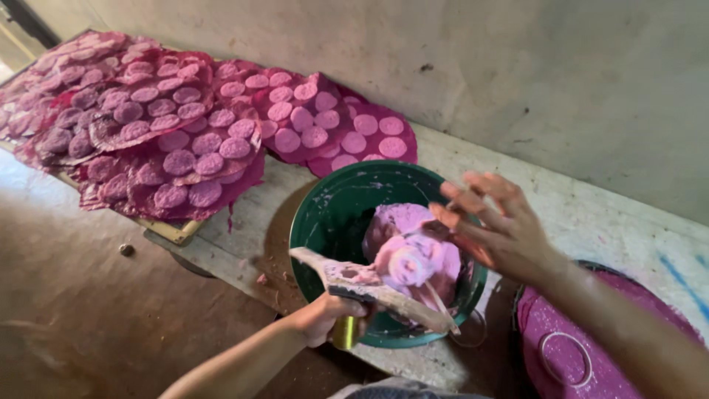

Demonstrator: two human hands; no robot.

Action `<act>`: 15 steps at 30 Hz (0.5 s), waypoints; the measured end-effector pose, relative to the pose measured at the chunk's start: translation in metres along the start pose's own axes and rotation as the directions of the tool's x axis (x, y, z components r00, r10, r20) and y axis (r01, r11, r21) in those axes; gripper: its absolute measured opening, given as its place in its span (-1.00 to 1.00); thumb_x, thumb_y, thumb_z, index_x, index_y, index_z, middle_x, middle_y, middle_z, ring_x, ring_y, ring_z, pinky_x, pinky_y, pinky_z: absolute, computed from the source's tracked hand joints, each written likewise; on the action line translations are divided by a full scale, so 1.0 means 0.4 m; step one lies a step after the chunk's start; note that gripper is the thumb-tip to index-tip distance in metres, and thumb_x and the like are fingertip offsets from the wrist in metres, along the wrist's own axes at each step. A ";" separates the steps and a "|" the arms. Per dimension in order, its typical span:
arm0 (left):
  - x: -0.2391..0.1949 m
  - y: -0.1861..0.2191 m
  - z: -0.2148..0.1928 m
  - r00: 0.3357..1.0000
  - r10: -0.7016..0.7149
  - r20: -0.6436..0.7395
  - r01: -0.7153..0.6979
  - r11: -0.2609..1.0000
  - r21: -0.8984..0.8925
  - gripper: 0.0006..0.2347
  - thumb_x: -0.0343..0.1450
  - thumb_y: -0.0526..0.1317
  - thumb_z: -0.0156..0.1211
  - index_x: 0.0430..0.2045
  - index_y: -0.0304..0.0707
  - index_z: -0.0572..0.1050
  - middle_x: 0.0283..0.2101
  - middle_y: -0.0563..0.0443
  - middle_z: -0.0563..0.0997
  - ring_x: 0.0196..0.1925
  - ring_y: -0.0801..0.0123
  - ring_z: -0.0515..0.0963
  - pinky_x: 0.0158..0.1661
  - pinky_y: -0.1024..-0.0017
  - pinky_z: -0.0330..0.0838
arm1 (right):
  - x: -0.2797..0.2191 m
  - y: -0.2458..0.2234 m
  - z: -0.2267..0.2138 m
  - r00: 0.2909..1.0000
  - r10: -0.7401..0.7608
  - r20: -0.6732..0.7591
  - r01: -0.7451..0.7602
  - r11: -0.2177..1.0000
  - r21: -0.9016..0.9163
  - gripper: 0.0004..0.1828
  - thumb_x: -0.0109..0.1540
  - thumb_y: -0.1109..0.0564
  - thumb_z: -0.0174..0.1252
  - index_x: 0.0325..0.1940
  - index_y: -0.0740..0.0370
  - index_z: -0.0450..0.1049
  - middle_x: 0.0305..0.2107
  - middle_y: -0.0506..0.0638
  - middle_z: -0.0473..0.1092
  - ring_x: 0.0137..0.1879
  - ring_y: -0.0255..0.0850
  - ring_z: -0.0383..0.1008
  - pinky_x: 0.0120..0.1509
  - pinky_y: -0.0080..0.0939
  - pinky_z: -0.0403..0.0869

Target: The person uses a wooden mold to press patterns into pink dough on a table, occasionally taking more dough from a bowl and using a metal scraper to clean the tool.

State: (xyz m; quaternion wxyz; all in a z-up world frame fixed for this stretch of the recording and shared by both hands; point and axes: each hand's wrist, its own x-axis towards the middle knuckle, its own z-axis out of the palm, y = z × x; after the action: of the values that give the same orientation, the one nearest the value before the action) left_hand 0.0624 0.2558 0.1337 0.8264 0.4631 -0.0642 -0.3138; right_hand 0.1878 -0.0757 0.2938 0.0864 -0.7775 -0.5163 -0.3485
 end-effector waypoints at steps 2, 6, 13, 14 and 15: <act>0.001 -0.007 -0.014 0.976 0.065 -0.206 -0.043 0.993 0.110 -0.79 0.35 -0.38 0.23 -0.17 -0.47 0.49 -0.35 -0.11 0.56 -0.29 0.27 0.58 -0.20 0.31 0.49 | -0.013 -0.074 0.054 0.922 0.381 -0.062 -0.370 0.919 0.138 -0.36 0.24 -0.12 0.22 0.27 0.32 0.33 0.10 0.30 0.38 0.15 0.19 0.45 0.06 0.01 0.52; -0.044 -0.027 -0.040 0.922 0.181 -0.342 -0.152 0.982 0.112 -0.77 0.28 -0.39 0.22 -0.20 -0.37 0.50 -0.39 -0.04 0.56 -0.33 0.31 0.57 -0.29 0.32 0.46 | -0.092 -0.195 0.237 0.332 0.463 0.822 -0.752 0.656 -0.065 -0.22 0.11 -0.38 0.27 0.17 0.13 0.25 -0.07 0.21 0.47 0.05 0.18 0.52 0.05 0.15 0.48; -0.118 -0.027 -0.095 0.854 0.324 -0.407 -0.292 0.946 0.141 -0.72 0.22 -0.39 0.25 -0.19 -0.41 0.51 -0.33 -0.05 0.60 -0.28 0.28 0.60 -0.27 0.32 0.49 | -0.173 -0.012 0.175 0.534 0.375 0.758 -0.672 0.733 0.111 -0.72 0.25 0.05 0.16 -0.02 0.16 0.35 -0.44 0.21 0.54 -0.28 0.16 0.56 -0.27 0.14 0.46; -0.123 -0.023 -0.106 0.833 0.362 -0.419 -0.334 0.932 0.142 -0.71 0.24 -0.38 0.26 -0.17 -0.41 0.50 -0.34 -0.07 0.59 -0.29 0.26 0.60 -0.25 0.33 0.50 | -0.162 0.016 0.117 0.365 0.379 0.850 -0.826 0.554 0.107 -0.73 0.26 0.02 0.20 -0.02 0.14 0.40 -0.52 0.17 0.53 -0.39 0.01 0.55 -0.32 0.02 0.48; -0.126 -0.020 -0.117 0.843 0.344 -0.413 -0.328 0.938 0.113 -0.70 0.23 -0.37 0.27 -0.16 -0.43 0.51 -0.33 -0.07 0.60 -0.29 0.25 0.60 -0.25 0.32 0.50 | -0.149 0.033 0.049 0.192 0.337 0.922 -0.935 0.348 0.067 -0.74 0.26 -0.01 0.24 -0.03 0.11 0.46 -0.61 0.13 0.51 -0.50 -0.14 0.55 -0.36 -0.10 0.49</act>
State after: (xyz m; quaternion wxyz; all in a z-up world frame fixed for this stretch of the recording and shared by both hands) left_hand 0.0372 0.3159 0.1102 0.8534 0.5175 0.0319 -0.0543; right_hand 0.1949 -0.1162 0.2446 0.2568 -0.8999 -0.1574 0.3155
